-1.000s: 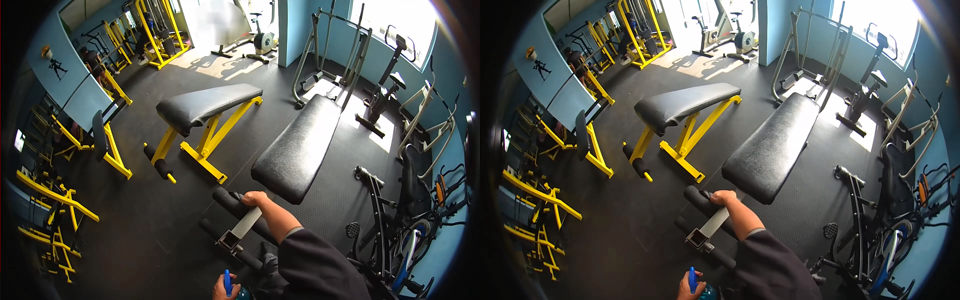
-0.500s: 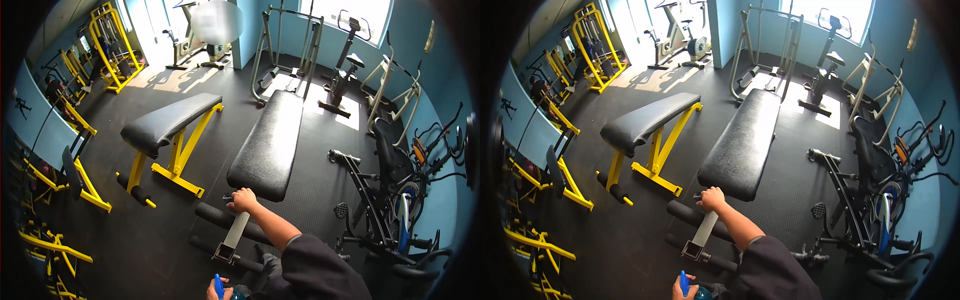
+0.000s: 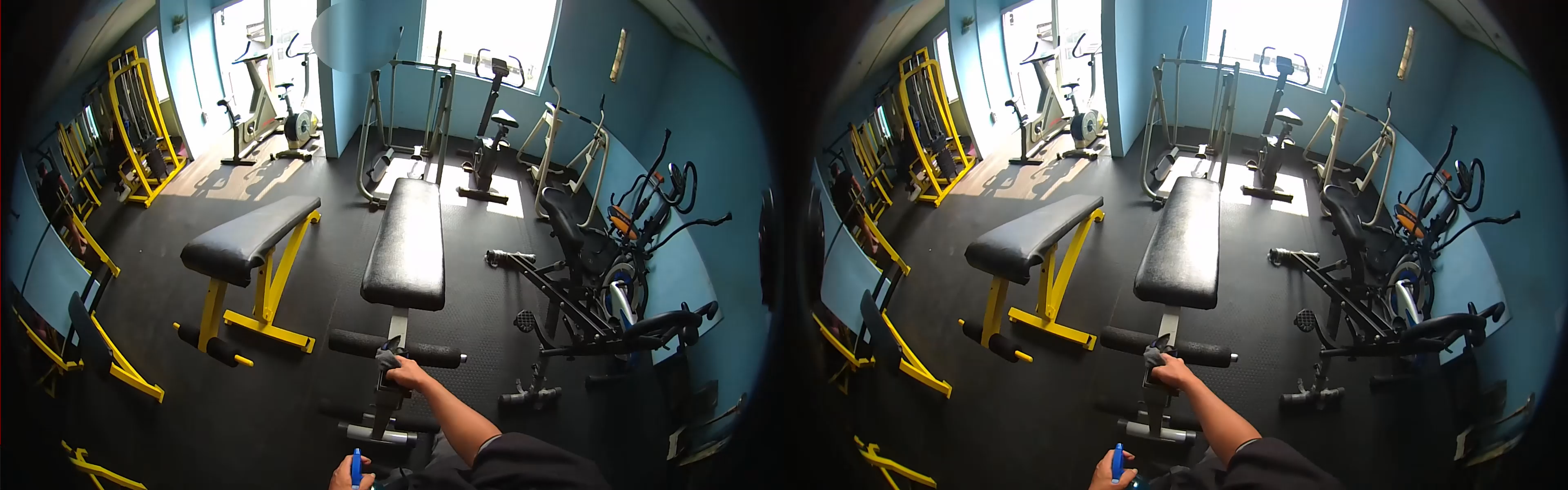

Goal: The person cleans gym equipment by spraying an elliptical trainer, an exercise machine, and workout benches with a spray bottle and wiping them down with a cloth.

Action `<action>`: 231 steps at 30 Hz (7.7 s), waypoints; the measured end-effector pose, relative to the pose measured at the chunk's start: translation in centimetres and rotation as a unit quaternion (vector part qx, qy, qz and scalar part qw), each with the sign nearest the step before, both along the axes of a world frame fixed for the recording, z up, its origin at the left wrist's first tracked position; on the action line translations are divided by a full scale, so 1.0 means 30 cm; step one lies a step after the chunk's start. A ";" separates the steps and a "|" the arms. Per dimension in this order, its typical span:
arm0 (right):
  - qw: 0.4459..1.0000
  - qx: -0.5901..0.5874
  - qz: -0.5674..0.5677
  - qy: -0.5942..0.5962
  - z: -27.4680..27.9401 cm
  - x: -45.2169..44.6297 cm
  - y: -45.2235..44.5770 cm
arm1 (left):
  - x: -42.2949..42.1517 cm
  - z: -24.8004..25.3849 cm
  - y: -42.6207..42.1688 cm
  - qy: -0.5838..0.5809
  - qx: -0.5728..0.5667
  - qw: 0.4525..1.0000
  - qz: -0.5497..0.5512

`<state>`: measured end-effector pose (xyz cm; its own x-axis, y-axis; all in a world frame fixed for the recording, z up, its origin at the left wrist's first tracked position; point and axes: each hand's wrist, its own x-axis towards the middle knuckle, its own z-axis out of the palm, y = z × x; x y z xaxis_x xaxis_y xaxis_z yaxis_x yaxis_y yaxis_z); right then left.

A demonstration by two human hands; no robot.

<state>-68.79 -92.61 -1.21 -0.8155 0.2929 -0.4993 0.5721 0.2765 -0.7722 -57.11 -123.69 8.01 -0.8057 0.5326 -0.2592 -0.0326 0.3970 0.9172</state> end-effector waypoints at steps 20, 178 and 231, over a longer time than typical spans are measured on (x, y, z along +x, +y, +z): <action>0.938 -0.184 -0.292 0.030 -0.220 -0.030 0.034 | -0.099 0.030 0.045 -0.018 -0.053 0.994 -0.091; 0.868 -0.061 -0.489 0.063 -0.534 0.531 -0.750 | -0.302 -0.640 -0.613 -0.163 -0.180 0.958 -0.153; 0.919 0.075 0.194 -0.334 -1.536 0.258 -1.023 | -0.060 -1.269 -0.932 -0.248 -0.118 0.961 0.025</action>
<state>-61.06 -123.30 -47.31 -0.3989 0.1512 -0.9044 0.7401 0.6355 -0.2202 -58.91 -151.65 -30.05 -0.5754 0.3747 -0.7270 -0.4674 0.5788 0.6682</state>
